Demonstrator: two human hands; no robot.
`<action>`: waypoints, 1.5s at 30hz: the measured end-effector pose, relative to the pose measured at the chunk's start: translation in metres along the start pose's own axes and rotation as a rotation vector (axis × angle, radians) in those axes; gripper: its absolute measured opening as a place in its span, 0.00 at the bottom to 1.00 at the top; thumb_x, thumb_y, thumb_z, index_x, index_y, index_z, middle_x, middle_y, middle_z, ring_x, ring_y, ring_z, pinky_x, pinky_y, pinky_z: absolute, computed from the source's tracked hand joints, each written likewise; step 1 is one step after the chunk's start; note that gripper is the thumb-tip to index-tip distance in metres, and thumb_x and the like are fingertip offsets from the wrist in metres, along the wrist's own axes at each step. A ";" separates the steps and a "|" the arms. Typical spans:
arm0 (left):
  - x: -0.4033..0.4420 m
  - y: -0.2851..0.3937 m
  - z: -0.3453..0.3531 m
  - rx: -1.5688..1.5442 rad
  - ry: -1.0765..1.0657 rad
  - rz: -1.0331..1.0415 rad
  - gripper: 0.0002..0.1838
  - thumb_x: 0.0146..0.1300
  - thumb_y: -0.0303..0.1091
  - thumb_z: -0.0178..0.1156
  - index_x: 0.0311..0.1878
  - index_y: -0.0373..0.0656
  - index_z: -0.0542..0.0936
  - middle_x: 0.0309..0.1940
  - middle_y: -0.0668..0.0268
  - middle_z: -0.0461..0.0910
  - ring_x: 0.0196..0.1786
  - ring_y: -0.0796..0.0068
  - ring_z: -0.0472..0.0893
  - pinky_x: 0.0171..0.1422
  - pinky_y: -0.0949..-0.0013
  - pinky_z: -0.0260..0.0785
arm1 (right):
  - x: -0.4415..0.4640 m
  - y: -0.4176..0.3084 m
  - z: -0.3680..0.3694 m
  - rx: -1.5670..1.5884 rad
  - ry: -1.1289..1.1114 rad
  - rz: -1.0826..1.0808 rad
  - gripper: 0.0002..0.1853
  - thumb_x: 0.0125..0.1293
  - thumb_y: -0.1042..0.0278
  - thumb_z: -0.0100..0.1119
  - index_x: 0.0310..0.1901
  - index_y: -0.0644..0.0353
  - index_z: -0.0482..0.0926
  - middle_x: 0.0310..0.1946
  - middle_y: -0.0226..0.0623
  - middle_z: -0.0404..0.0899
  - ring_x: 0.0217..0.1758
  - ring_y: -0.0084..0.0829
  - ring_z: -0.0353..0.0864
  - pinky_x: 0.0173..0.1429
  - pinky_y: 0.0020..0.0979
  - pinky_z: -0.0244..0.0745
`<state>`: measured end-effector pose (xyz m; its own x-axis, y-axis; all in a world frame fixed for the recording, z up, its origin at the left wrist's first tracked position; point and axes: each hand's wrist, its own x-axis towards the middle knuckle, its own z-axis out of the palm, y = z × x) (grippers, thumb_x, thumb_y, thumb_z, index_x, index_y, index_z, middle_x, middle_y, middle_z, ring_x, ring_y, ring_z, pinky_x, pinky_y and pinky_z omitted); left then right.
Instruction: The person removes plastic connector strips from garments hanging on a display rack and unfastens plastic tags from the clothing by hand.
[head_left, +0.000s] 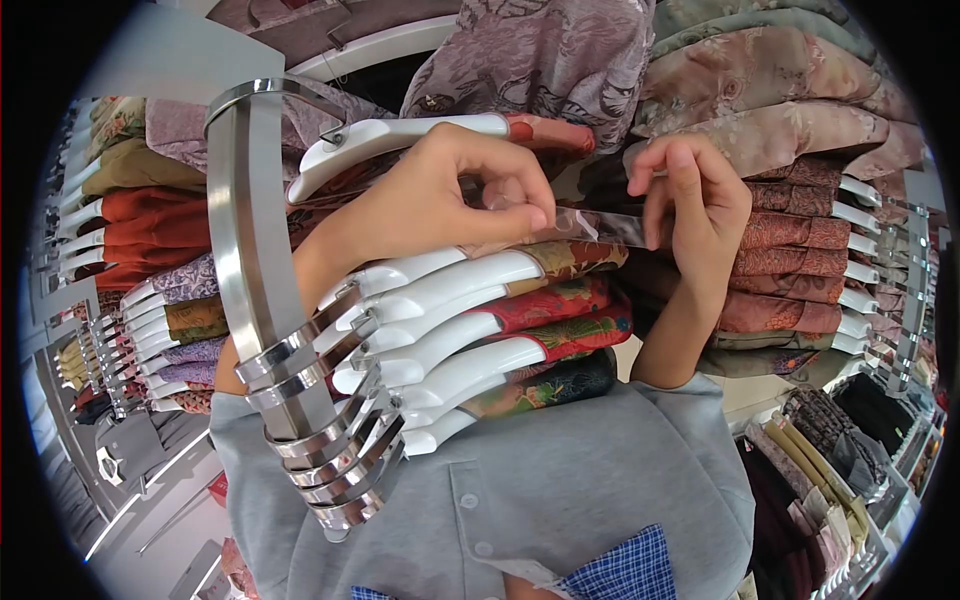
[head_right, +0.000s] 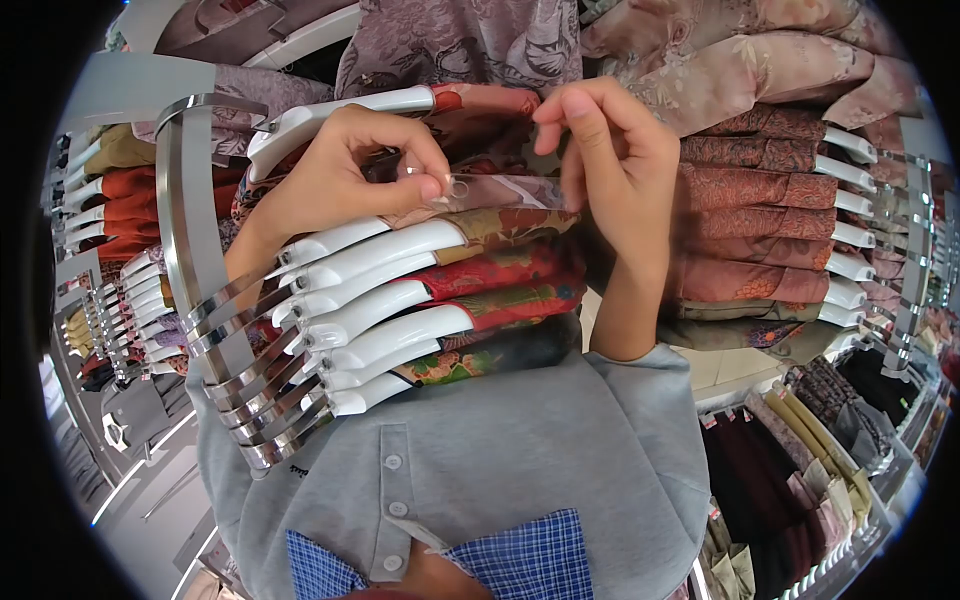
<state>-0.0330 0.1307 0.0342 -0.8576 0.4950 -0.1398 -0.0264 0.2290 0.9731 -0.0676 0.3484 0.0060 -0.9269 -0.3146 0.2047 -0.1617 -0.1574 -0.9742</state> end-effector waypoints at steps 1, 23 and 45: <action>0.000 -0.002 0.000 0.020 0.024 -0.002 0.04 0.53 0.27 0.60 0.29 0.36 0.79 0.20 0.72 0.76 0.25 0.88 0.70 0.30 0.81 0.60 | 0.001 0.001 -0.004 -0.043 0.034 0.017 0.11 0.67 0.67 0.46 0.33 0.65 0.75 0.19 0.29 0.72 0.10 0.10 0.59 0.13 0.13 0.49; 0.009 -0.014 -0.005 0.076 -0.035 -0.076 0.03 0.55 0.27 0.56 0.32 0.38 0.76 0.20 0.74 0.73 0.24 0.88 0.69 0.33 0.80 0.62 | 0.006 0.006 -0.032 -0.215 0.217 0.063 0.12 0.67 0.64 0.46 0.33 0.62 0.77 0.11 0.21 0.64 0.11 0.09 0.55 0.14 0.14 0.45; -0.010 -0.017 -0.012 0.174 -0.026 -0.025 0.10 0.55 0.19 0.52 0.42 0.33 0.75 0.31 0.64 0.77 0.36 0.80 0.74 0.46 0.76 0.66 | -0.013 -0.001 -0.092 0.153 0.709 -0.391 0.16 0.70 0.63 0.38 0.34 0.67 0.73 0.09 0.25 0.55 0.07 0.16 0.45 0.14 0.21 0.42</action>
<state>-0.0302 0.1118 0.0211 -0.8440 0.5084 -0.1709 0.0433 0.3822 0.9231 -0.0869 0.4391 -0.0041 -0.8152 0.4474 0.3679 -0.5167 -0.2746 -0.8109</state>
